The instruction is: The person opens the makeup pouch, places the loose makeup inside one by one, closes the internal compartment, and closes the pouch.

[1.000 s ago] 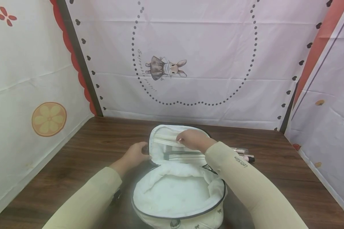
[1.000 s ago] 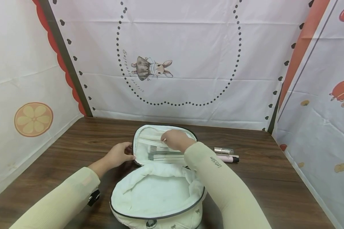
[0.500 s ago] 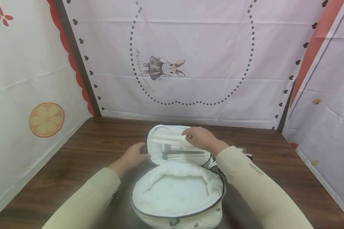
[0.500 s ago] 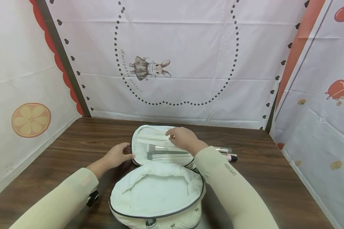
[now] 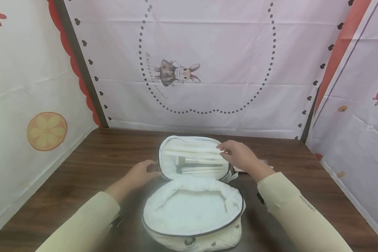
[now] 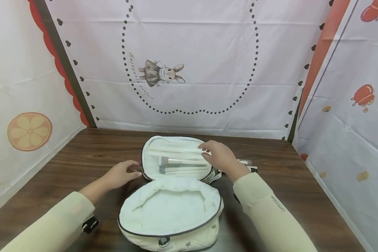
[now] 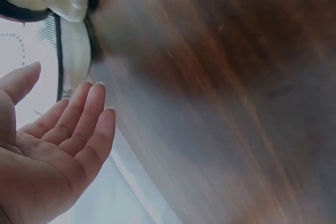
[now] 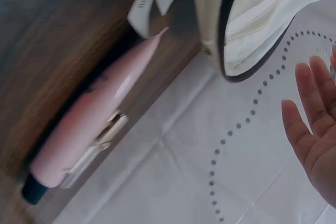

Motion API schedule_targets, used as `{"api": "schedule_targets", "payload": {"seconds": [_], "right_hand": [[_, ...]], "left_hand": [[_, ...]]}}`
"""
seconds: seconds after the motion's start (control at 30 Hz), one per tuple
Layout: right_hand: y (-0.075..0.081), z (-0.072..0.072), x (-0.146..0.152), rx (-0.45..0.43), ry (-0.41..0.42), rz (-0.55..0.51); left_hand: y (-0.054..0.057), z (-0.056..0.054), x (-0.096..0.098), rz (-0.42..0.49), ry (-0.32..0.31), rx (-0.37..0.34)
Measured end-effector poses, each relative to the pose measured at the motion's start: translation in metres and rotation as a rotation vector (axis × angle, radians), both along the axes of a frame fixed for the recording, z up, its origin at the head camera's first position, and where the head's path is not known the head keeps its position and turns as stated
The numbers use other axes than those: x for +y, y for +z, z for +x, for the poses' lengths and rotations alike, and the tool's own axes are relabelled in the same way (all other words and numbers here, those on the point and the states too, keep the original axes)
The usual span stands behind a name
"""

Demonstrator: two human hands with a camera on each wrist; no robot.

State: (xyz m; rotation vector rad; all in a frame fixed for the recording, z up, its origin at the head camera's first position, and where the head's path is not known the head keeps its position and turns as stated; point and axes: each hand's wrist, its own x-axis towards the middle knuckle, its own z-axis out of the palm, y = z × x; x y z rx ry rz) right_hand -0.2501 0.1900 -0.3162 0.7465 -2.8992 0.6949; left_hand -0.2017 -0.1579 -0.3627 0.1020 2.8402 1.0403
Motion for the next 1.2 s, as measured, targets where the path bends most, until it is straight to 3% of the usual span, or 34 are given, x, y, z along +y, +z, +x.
{"api": "schedule_targets", "payload": {"seconds": [0.47,0.7,0.93,1.2], "right_hand": [[-0.017,0.012,0.041,0.006,-0.097,0.011],[-0.025,0.015,0.059,-0.018,-0.142,0.025],[-0.039,0.017,0.071,0.062,-0.127,0.144],[-0.045,0.014,0.083,0.073,-0.199,0.25]], "left_hand": [[0.013,0.042,-0.001,-0.093,-0.076,-0.004],[0.014,0.052,0.0,-0.101,-0.063,-0.023],[0.015,0.062,-0.002,-0.114,-0.038,-0.087],[0.016,0.069,-0.002,-0.076,-0.05,-0.11]]}}
